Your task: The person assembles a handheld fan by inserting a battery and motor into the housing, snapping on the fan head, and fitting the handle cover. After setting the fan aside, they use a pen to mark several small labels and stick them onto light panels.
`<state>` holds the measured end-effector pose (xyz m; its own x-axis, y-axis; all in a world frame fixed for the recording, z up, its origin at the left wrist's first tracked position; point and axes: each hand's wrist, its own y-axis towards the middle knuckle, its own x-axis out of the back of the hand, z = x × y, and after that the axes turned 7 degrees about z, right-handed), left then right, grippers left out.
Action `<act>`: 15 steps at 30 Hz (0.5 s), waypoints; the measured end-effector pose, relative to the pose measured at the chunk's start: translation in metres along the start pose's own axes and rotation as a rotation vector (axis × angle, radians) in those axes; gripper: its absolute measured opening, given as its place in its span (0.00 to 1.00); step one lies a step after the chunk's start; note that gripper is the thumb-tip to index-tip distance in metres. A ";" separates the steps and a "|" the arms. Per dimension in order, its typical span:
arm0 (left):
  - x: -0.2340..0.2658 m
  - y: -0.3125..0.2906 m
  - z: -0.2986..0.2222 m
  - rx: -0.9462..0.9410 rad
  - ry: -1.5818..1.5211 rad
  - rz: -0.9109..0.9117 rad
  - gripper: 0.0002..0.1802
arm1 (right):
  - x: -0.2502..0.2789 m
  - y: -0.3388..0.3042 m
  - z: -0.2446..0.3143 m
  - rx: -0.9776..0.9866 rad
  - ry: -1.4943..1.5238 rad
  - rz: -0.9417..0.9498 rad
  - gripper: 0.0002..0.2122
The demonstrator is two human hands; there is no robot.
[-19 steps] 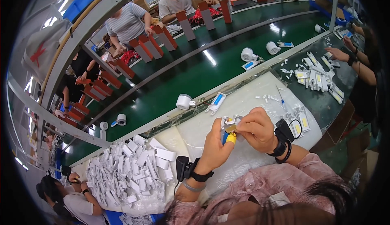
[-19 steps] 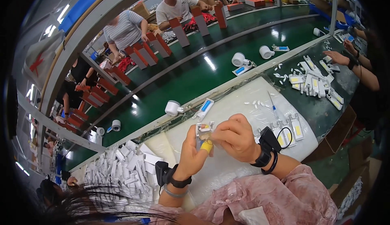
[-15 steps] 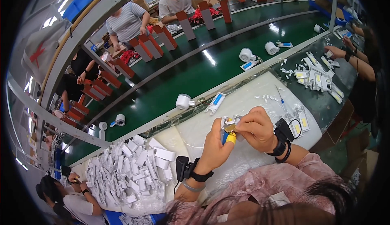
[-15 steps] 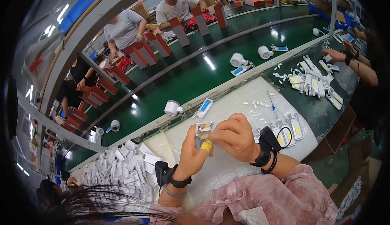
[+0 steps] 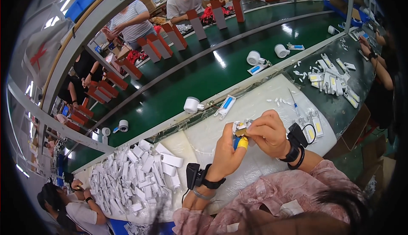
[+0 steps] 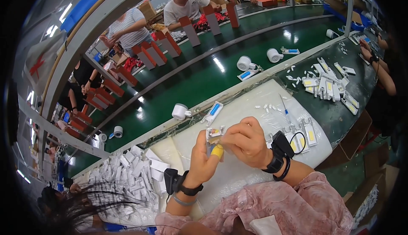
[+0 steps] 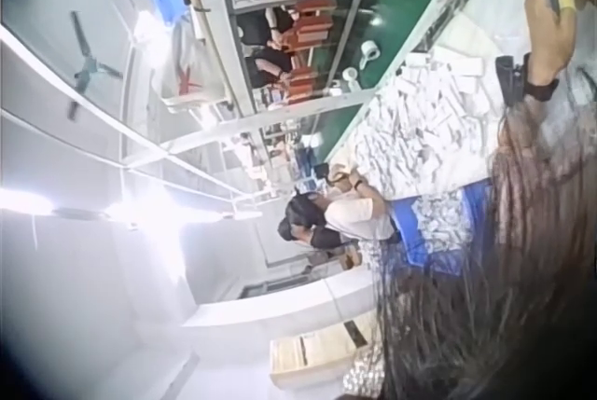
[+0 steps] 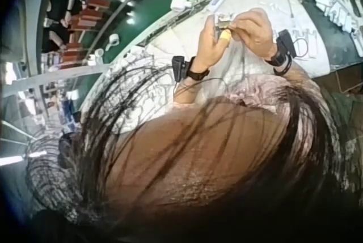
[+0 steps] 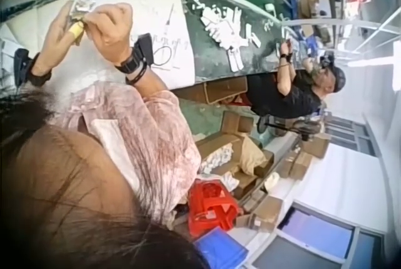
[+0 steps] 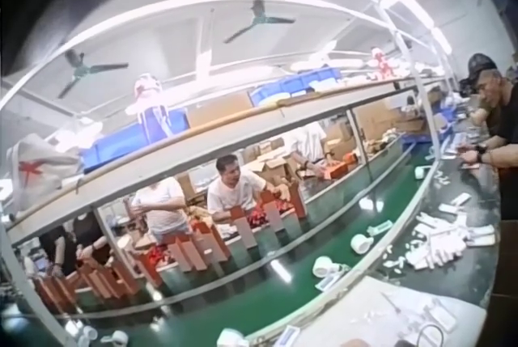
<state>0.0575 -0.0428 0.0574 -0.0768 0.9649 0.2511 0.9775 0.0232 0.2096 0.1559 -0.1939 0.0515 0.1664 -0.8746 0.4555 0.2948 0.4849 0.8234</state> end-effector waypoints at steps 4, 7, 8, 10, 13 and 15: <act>0.004 0.000 0.002 -0.090 -0.033 0.040 0.23 | -0.002 0.000 0.001 -0.021 0.053 -0.014 0.13; 0.001 -0.001 0.005 -0.110 -0.046 0.035 0.23 | -0.001 0.001 0.002 -0.040 0.058 -0.006 0.13; 0.000 -0.001 0.006 -0.101 -0.069 0.018 0.23 | -0.001 0.002 0.002 -0.038 0.057 -0.001 0.13; -0.001 0.000 0.006 -0.101 -0.051 0.023 0.21 | 0.000 0.001 0.001 -0.039 0.050 0.003 0.13; -0.003 0.000 0.007 -0.104 -0.022 0.021 0.20 | 0.001 0.001 0.001 -0.039 0.045 0.004 0.13; -0.003 0.000 0.007 -0.107 -0.012 0.016 0.19 | 0.001 0.001 0.002 -0.037 0.050 -0.002 0.14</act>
<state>0.0590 -0.0440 0.0497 -0.0587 0.9680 0.2439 0.9518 -0.0194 0.3060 0.1542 -0.1941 0.0534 0.2120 -0.8749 0.4355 0.3294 0.4835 0.8110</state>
